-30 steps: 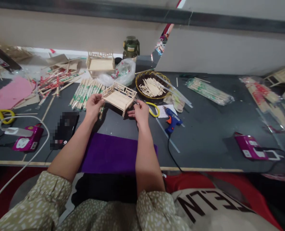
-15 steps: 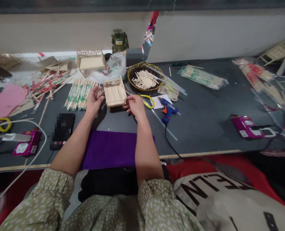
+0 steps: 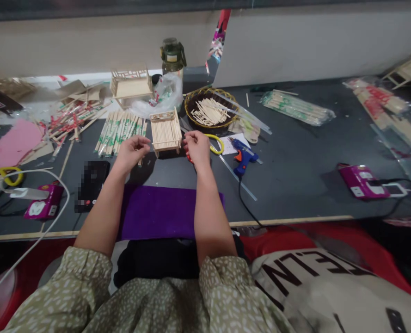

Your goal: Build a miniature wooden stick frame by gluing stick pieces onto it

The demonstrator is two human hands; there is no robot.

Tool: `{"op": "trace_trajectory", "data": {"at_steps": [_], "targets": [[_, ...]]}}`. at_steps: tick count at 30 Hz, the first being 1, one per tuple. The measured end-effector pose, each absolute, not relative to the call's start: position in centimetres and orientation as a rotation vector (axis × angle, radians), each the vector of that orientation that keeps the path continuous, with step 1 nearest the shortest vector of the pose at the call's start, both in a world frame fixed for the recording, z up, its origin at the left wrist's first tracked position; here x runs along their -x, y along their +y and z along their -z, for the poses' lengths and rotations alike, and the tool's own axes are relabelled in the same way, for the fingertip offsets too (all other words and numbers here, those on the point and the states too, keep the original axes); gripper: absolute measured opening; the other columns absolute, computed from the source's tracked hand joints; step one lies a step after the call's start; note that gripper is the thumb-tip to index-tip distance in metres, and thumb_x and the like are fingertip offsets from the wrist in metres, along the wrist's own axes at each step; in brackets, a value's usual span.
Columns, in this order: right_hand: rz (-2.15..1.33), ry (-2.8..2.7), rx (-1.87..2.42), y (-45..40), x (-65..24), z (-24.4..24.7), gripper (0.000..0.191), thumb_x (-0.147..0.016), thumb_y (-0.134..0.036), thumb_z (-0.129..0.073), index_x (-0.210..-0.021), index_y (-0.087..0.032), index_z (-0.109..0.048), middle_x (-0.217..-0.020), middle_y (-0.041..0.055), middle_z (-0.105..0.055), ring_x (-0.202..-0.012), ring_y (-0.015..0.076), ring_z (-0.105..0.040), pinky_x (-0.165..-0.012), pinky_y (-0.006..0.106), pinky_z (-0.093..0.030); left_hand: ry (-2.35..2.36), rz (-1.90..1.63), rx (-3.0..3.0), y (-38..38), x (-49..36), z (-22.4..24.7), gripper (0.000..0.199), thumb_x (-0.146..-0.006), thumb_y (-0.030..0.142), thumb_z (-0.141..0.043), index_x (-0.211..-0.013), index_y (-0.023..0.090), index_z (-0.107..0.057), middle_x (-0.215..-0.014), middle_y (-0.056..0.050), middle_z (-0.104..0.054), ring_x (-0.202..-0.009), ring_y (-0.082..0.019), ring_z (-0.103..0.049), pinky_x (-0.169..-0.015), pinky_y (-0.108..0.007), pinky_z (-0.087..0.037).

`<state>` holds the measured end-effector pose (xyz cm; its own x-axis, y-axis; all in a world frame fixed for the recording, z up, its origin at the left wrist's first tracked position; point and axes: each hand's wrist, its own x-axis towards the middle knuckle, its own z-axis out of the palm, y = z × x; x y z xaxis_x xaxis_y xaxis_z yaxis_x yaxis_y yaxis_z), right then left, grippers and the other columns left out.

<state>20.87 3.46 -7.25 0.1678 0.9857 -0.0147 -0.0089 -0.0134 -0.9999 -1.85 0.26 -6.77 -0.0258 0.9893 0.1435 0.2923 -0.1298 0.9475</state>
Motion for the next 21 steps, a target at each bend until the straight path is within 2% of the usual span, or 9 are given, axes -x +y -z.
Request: {"op": "trace_trajectory", "data": {"at_steps": [3,7,12,16,21], "targets": [[-1.083,-1.072,1.321,3.4,-21.1,7.1,0.005,-0.083,-0.019,-0.060,-0.082,-0.020,-0.065,-0.070,-0.0014,-0.067,-0.055,0.0088,-0.059,-0.043,0.017,-0.041,1.297,-1.081,-1.496,0.0,1.9,6.8,0.040,-0.063,0.009,-0.074,-0.099,0.021,-0.061,-0.088,-0.002,-0.067,-0.072,-0.012,-0.062,-0.069,-0.029,-0.052],[-1.176,-1.037,1.323,3.2,-20.8,6.8,0.006,-0.082,-0.025,-0.062,-0.085,-0.020,-0.065,-0.068,-0.0035,-0.066,-0.057,0.0093,-0.061,-0.046,0.017,-0.047,1.219,-1.082,-1.397,-0.2,0.8,7.2,0.046,-0.061,0.009,-0.079,-0.097,0.021,-0.052,-0.090,0.000,-0.064,-0.074,-0.012,-0.065,-0.072,-0.028,-0.053],[-1.277,-1.002,1.262,3.0,-20.0,6.6,0.012,-0.079,-0.033,-0.066,-0.080,-0.021,-0.065,-0.063,-0.0054,-0.064,-0.054,0.0098,-0.058,-0.049,0.020,-0.051,1.232,-1.214,-1.355,-0.2,-0.7,7.1,0.041,-0.067,0.006,-0.072,-0.101,0.019,-0.055,-0.079,0.004,-0.062,-0.068,-0.010,-0.062,-0.071,-0.026,-0.051],[-1.281,-0.989,1.191,2.8,-19.9,6.4,0.020,-0.074,-0.038,-0.069,-0.084,-0.021,-0.068,-0.074,-0.0022,-0.071,-0.059,0.0115,-0.060,-0.052,0.023,-0.052,1.239,-1.284,-1.397,-0.5,-0.7,6.6,0.024,-0.076,0.017,-0.070,-0.099,0.018,-0.063,-0.076,0.002,-0.066,-0.067,-0.012,-0.063,-0.067,-0.025,-0.048],[-1.305,-0.990,1.149,2.6,-20.0,6.4,0.026,-0.069,-0.041,-0.073,-0.086,-0.022,-0.069,-0.080,-0.0005,-0.073,-0.062,0.0126,-0.061,-0.054,0.025,-0.052,1.233,-1.337,-1.420,-0.7,-0.7,6.3,0.019,-0.078,0.023,-0.070,-0.097,0.019,-0.069,-0.072,0.002,-0.066,-0.062,-0.012,-0.062,-0.064,-0.025,-0.048]]}}
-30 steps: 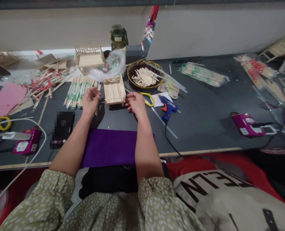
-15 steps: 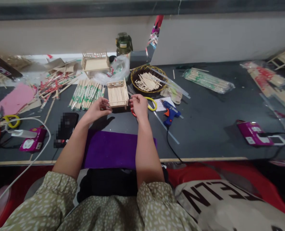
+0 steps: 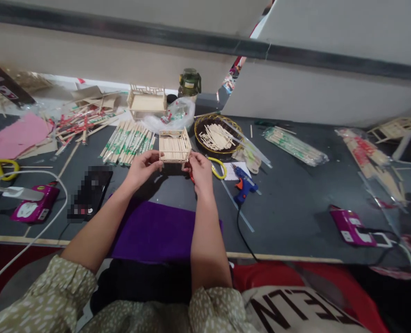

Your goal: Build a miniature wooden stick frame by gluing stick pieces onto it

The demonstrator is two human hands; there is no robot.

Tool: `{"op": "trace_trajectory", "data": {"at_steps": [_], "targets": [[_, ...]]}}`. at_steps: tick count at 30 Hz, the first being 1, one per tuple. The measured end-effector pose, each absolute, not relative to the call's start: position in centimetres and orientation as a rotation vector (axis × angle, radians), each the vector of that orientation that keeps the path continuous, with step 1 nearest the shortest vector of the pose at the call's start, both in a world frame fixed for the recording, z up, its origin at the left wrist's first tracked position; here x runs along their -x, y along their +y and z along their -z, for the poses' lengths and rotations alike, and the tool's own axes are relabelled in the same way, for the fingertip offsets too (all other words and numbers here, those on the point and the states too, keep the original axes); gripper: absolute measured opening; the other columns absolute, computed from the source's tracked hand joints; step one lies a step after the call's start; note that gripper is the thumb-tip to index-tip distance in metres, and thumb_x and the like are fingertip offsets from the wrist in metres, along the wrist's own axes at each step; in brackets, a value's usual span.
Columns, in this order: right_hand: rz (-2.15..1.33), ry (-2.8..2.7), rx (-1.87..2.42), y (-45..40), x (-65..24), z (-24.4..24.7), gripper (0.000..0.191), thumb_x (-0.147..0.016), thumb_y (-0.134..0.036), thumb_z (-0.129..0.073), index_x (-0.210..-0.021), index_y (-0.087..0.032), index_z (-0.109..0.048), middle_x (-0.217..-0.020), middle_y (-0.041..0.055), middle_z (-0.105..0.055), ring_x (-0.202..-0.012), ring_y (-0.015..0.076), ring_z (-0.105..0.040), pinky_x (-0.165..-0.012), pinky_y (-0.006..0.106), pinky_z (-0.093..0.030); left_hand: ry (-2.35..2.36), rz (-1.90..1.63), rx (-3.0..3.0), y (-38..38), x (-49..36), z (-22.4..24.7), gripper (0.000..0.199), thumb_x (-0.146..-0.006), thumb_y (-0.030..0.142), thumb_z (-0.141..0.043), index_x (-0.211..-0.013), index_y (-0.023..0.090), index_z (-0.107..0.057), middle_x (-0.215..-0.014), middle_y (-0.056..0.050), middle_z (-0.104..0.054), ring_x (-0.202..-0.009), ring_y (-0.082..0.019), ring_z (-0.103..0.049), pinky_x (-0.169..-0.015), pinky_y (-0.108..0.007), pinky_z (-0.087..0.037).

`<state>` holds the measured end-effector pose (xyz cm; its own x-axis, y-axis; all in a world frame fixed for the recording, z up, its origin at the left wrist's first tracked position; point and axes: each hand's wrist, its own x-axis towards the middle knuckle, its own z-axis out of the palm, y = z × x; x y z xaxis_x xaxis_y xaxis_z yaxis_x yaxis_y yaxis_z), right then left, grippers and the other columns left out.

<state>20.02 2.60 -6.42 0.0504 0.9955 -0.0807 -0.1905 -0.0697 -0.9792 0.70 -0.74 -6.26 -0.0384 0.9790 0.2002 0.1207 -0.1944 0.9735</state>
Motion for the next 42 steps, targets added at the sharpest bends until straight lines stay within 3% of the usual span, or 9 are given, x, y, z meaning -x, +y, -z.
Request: {"op": "trace_trajectory", "data": {"at_steps": [15,22,26,28,31,33,35,37,42], "targets": [[-1.248,-0.971,1.088,2.5,-20.2,7.1,0.027,-0.079,-0.047,-0.071,-0.091,-0.023,-0.071,-0.082,0.0005,-0.073,-0.066,0.0122,-0.063,-0.059,0.026,-0.054,1.298,-1.243,-1.480,-1.3,-1.0,6.0,0.022,-0.079,0.018,-0.068,-0.101,0.017,-0.070,-0.077,-0.002,-0.070,-0.069,-0.014,-0.065,-0.065,-0.026,-0.049],[-1.172,-1.063,0.999,3.7,-20.0,9.0,0.033,-0.076,-0.040,-0.074,-0.105,-0.023,-0.070,-0.110,0.0054,-0.075,-0.100,0.0193,-0.071,-0.092,0.039,-0.058,1.213,-1.014,-1.569,-2.7,-1.9,4.9,0.030,-0.081,0.019,-0.068,-0.111,0.015,-0.071,-0.095,-0.007,-0.078,-0.087,-0.019,-0.073,-0.080,-0.030,-0.055],[-0.926,-1.171,1.132,4.0,-21.0,9.6,0.035,-0.075,-0.030,-0.070,-0.109,-0.022,-0.066,-0.114,0.0076,-0.073,-0.107,0.0211,-0.069,-0.103,0.045,-0.052,1.341,-0.998,-1.467,-1.8,-0.6,5.6,0.013,-0.079,0.014,-0.058,-0.082,0.016,-0.070,-0.070,-0.003,-0.071,-0.064,-0.017,-0.066,-0.067,-0.030,-0.054],[-0.755,-1.207,1.278,3.9,-21.7,9.4,0.032,-0.077,-0.028,-0.067,-0.108,-0.021,-0.065,-0.108,0.0067,-0.072,-0.096,0.0193,-0.070,-0.097,0.043,-0.055,1.471,-1.273,-1.416,-0.7,0.5,6.5,0.019,-0.074,0.008,-0.056,-0.084,0.018,-0.069,-0.078,-0.002,-0.073,-0.075,-0.017,-0.067,-0.076,-0.031,-0.055],[-0.719,-1.223,1.452,3.3,-22.1,8.9,0.032,-0.083,-0.033,-0.063,-0.113,-0.022,-0.060,-0.084,0.0006,-0.069,-0.064,0.0142,-0.066,-0.068,0.032,-0.059,1.518,-1.501,-1.354,1.0,1.7,8.1,0.048,-0.064,0.000,-0.056,-0.107,0.019,-0.066,-0.109,-0.007,-0.074,-0.098,-0.019,-0.067,-0.084,-0.031,-0.054],[-0.902,-1.202,1.468,3.0,-21.9,8.6,0.037,-0.089,-0.042,-0.059,-0.120,-0.022,-0.055,-0.068,-0.0045,-0.064,-0.049,0.0131,-0.062,-0.048,0.024,-0.050,1.463,-1.462,-1.300,1.7,1.8,9.0,0.067,-0.061,-0.002,-0.056,-0.124,0.019,-0.059,-0.124,-0.011,-0.070,-0.115,-0.022,-0.065,-0.085,-0.030,-0.052],[-1.065,-1.158,1.417,2.9,-21.5,8.5,0.044,-0.090,-0.049,-0.057,-0.125,-0.023,-0.051,-0.063,-0.0064,-0.063,-0.046,0.0132,-0.063,-0.038,0.020,-0.042,1.416,-1.426,-1.247,1.9,1.5,9.6,0.076,-0.060,-0.004,-0.055,-0.132,0.019,-0.053,-0.126,-0.013,-0.068,-0.119,-0.023,-0.064,-0.083,-0.028,-0.050],[-1.121,-1.114,1.366,3.0,-21.1,8.4,0.047,-0.089,-0.054,-0.058,-0.125,-0.024,-0.051,-0.067,-0.0058,-0.066,-0.049,0.0124,-0.065,-0.037,0.018,-0.042,1.402,-1.440,-1.189,1.8,1.1,9.5,0.077,-0.060,-0.006,-0.055,-0.132,0.019,-0.051,-0.118,-0.010,-0.070,-0.113,-0.021,-0.066,-0.081,-0.026,-0.049],[-1.093,-1.051,1.307,3.2,-20.9,8.1,0.052,-0.083,-0.065,-0.061,-0.115,-0.024,-0.058,-0.081,-0.0015,-0.069,-0.061,0.0109,-0.067,-0.044,0.019,-0.050,1.414,-1.429,-0.892,0.5,1.0,6.9,0.062,-0.065,-0.006,-0.054,-0.123,0.017,-0.051,-0.081,0.000,-0.070,-0.074,-0.014,-0.066,-0.066,-0.024,-0.048]]}}
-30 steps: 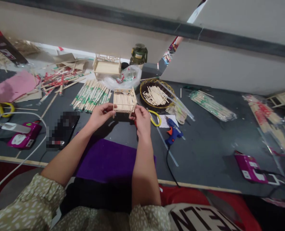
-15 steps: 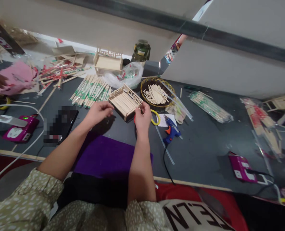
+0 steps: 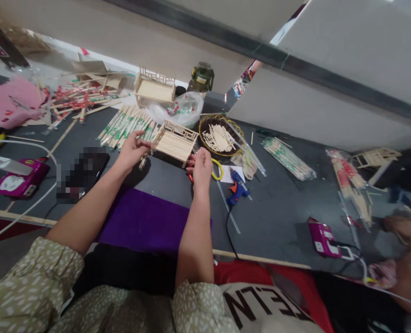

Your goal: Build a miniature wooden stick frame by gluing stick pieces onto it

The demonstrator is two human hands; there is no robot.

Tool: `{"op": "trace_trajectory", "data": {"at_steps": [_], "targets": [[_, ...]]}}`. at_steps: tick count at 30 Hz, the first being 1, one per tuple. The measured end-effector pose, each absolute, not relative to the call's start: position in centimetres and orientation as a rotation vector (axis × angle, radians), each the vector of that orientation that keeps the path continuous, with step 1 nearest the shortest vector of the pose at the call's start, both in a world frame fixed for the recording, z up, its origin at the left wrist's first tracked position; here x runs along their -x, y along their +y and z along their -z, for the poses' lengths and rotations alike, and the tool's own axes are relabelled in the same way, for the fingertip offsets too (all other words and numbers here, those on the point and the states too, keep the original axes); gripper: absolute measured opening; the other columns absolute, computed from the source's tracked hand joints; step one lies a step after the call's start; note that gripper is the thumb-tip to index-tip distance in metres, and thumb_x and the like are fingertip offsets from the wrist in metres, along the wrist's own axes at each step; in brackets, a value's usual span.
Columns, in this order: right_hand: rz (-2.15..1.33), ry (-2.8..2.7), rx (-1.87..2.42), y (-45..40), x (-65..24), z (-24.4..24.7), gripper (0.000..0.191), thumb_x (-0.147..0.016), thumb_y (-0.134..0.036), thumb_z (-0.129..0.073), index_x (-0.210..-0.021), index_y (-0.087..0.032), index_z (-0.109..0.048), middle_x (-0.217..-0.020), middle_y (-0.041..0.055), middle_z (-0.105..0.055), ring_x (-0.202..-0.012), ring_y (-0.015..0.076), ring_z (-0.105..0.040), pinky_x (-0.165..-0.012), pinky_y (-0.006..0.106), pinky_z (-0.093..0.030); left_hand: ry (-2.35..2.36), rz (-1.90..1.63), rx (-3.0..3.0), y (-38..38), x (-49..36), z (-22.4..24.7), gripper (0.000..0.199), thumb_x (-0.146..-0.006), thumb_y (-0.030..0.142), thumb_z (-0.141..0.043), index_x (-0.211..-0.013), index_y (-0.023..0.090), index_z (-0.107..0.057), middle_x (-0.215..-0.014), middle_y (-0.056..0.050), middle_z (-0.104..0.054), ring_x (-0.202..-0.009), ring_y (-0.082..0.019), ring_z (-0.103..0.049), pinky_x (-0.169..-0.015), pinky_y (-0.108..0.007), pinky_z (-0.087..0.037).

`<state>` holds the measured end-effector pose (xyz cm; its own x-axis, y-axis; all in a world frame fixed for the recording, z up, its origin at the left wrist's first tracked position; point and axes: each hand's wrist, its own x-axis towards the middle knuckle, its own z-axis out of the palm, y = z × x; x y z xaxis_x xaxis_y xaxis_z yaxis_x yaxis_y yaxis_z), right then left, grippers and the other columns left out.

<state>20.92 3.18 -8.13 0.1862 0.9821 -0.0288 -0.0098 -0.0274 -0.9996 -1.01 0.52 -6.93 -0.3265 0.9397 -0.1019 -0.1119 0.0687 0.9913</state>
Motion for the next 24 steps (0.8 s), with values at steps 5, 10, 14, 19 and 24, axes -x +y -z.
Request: {"op": "trace_trajectory", "data": {"at_steps": [5,10,14,19,24], "targets": [[-1.048,-1.108,1.284,2.8,-20.7,7.6,0.053,-0.072,-0.060,-0.070,-0.107,-0.021,-0.063,-0.086,0.0005,-0.067,-0.069,0.0135,-0.064,-0.051,0.023,-0.052,1.234,-1.307,-0.608,-0.7,0.9,4.3,0.028,-0.076,-0.001,-0.059,-0.100,0.014,-0.058,-0.071,0.000,-0.069,-0.058,-0.013,-0.066,-0.055,-0.024,-0.049],[-1.052,-1.115,1.304,2.7,-20.7,7.5,0.047,-0.069,-0.053,-0.069,-0.103,-0.021,-0.063,-0.088,0.0029,-0.070,-0.080,0.0188,-0.067,-0.054,0.026,-0.053,1.071,-1.286,-0.453,-1.0,-0.2,3.7,0.015,-0.086,0.000,-0.060,-0.093,0.013,-0.058,-0.065,0.000,-0.070,-0.053,-0.012,-0.067,-0.055,-0.023,-0.053],[-1.058,-1.088,1.324,2.9,-21.2,7.5,0.048,-0.067,-0.053,-0.068,-0.103,-0.020,-0.065,-0.081,0.0011,-0.067,-0.077,0.0182,-0.066,-0.052,0.026,-0.052,0.993,-1.283,-0.331,-1.2,-1.2,3.9,0.014,-0.090,0.000,-0.059,-0.084,0.013,-0.058,-0.063,-0.001,-0.070,-0.053,-0.011,-0.067,-0.053,-0.021,-0.054],[-1.095,-1.048,1.331,3.0,-21.6,7.6,0.049,-0.066,-0.052,-0.071,-0.102,-0.020,-0.065,-0.082,0.0009,-0.068,-0.078,0.0180,-0.068,-0.054,0.026,-0.055,0.924,-1.204,-0.188,-1.5,-1.9,4.1,0.015,-0.092,0.005,-0.063,-0.079,0.012,-0.064,-0.063,-0.002,-0.070,-0.056,-0.009,-0.067,-0.054,-0.017,-0.055],[-1.163,-0.996,1.283,3.1,-21.2,8.1,0.040,-0.067,-0.048,-0.073,-0.097,-0.023,-0.065,-0.082,-0.0016,-0.069,-0.076,0.0146,-0.069,-0.054,0.023,-0.057,0.888,-1.213,-0.150,-1.4,-2.3,4.4,0.017,-0.092,0.009,-0.067,-0.076,0.013,-0.067,-0.061,-0.001,-0.069,-0.051,-0.007,-0.062,-0.045,-0.015,-0.048]]}}
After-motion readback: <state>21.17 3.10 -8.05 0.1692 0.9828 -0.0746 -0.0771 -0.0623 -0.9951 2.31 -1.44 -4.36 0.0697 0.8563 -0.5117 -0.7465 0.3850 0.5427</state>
